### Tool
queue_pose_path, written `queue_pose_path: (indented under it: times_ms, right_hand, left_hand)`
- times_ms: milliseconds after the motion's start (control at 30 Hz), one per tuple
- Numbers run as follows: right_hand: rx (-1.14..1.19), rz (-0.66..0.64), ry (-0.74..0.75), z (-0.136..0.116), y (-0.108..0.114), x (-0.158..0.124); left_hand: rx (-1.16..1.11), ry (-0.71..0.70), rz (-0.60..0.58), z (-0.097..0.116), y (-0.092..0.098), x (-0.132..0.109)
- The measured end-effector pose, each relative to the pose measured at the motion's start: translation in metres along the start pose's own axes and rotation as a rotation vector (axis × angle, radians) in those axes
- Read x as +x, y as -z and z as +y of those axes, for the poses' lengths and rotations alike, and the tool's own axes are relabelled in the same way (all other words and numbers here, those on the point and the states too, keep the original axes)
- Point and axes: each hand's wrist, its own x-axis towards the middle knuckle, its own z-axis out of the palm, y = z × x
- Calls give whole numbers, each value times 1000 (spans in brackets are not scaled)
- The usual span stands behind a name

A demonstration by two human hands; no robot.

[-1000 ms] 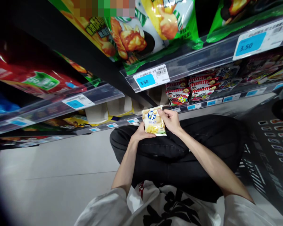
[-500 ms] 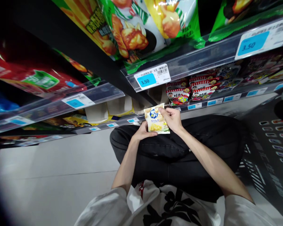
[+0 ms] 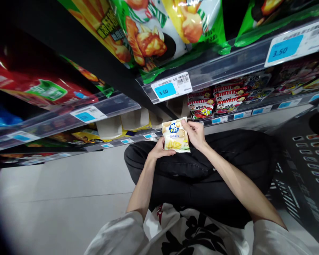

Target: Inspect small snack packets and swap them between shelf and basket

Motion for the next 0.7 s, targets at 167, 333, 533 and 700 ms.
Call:
queue_pose_path:
  times_ms: [167, 333, 533, 700]
  right_hand:
    - [-15, 5, 20, -2, 0, -1]
    - [6, -20, 15, -2, -1, 1]
    - [138, -16, 19, 9, -1, 7]
    - [210, 11, -54, 13, 0, 8]
  left_hand:
    - [-52, 70, -57, -1, 0, -4]
    - [-67, 90, -56, -5, 0, -7]
    - [-45, 151, -32, -5, 0, -7]
    - [-24, 90, 7, 0, -4, -4]
